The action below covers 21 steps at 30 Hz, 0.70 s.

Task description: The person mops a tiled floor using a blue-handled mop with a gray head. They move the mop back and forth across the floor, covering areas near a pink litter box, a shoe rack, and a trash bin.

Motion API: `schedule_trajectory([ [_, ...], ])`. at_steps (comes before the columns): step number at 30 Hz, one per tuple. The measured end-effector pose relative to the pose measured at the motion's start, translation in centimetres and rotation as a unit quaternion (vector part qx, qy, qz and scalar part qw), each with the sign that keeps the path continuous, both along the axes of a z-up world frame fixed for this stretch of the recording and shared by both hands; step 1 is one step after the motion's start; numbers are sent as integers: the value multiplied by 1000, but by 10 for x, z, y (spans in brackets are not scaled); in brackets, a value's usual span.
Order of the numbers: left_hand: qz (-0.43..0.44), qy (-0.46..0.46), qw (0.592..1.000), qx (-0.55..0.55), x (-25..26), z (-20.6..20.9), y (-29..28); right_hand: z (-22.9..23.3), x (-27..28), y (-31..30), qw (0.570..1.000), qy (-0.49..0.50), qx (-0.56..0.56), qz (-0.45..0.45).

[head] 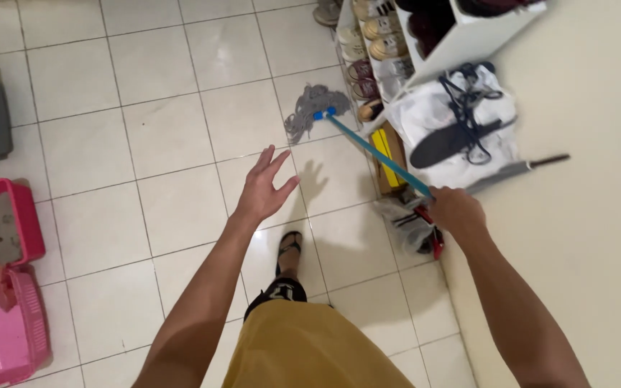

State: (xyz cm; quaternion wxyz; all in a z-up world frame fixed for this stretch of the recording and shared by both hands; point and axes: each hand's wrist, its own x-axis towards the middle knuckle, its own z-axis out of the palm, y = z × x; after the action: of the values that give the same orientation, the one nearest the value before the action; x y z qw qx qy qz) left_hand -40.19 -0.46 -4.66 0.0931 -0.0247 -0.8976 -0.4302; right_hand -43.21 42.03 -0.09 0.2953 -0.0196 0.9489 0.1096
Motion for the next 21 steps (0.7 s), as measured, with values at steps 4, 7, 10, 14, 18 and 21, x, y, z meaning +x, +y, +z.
schedule_trajectory([
  [4,19,-15,1000,6,-25,9,-30,-38,-72,-54,999,12,-44,-1],
  [7,42,-25,999,6,-39,14,-49,-63,-125,-93,997,30,-67,9],
  [10,55,-29,998,8,-41,19,-67,-62,-168,-140,992,2,-108,-60],
  [14,93,-44,995,8,-37,13,-83,-100,-209,-156,989,36,-131,-57],
  [18,101,-51,993,8,-29,11,-90,-88,-203,-158,986,21,-155,-52],
  [21,92,-46,995,3,-24,6,-86,-24,-157,-158,988,-10,-150,-42],
])
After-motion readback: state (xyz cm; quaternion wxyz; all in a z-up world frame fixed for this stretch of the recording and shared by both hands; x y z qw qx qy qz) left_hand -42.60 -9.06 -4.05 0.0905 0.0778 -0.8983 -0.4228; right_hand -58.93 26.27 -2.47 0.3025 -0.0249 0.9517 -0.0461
